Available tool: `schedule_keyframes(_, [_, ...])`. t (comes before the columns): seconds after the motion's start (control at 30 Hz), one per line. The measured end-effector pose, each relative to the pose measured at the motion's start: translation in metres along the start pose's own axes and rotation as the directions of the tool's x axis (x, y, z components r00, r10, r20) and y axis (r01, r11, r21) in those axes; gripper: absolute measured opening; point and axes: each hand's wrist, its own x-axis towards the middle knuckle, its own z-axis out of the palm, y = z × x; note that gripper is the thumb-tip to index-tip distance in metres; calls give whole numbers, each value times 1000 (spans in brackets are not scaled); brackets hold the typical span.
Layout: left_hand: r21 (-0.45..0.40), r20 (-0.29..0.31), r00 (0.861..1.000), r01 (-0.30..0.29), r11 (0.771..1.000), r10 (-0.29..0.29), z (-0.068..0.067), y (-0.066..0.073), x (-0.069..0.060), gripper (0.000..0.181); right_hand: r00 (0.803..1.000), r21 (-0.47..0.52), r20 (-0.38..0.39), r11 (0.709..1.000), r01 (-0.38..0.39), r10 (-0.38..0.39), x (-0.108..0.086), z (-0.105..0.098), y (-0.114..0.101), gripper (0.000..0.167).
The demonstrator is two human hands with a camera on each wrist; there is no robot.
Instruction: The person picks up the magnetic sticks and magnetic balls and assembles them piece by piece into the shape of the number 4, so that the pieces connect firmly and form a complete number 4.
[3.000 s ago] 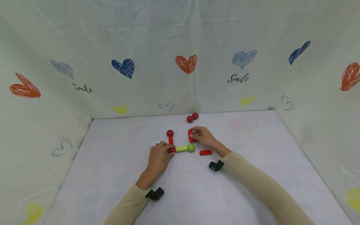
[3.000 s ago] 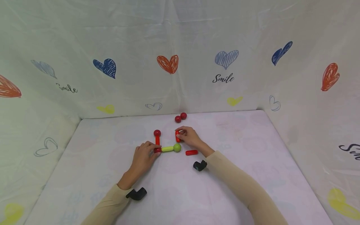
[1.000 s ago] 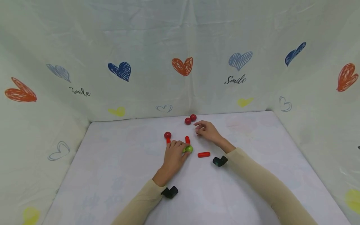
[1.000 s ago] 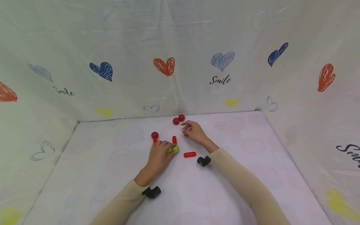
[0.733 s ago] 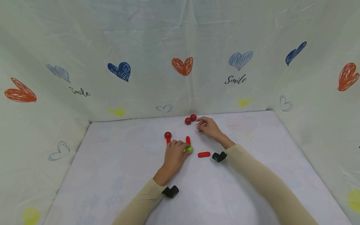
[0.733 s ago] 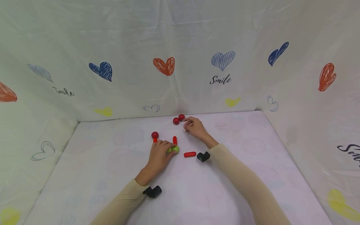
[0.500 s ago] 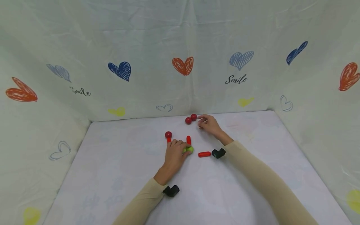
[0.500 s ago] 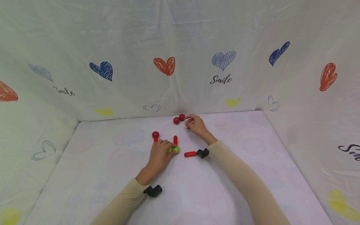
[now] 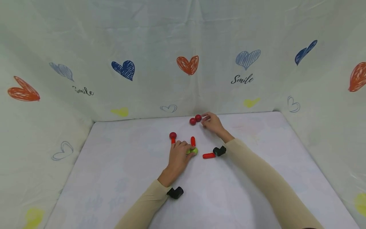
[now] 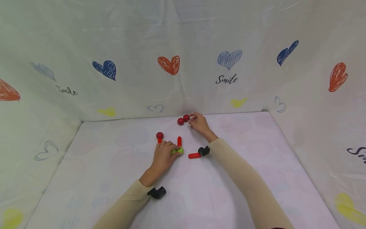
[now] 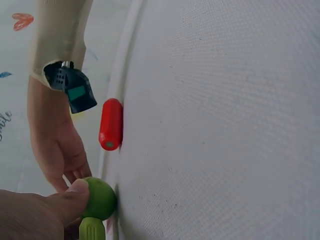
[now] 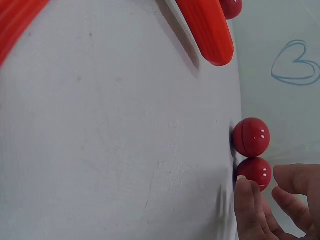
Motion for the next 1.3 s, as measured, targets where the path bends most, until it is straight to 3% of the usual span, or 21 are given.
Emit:
schedule_keyframes(0.4, [-20,6,1000,8,1000,-8,-3,4,1,32,1000,18,3,1000,8,-9,13,0,0,38])
schedule_keyframes(0.8, [-70,-11,1000,-6,998,5,-2,2,-1,28,998,-19,27,998,-54,55,21,6,-5,38])
schedule_keyframes(1.3, [-76,31,999,43,996,-40,-2,4,0,31,998,-57,37,998,-39,41,23,10,-7,36])
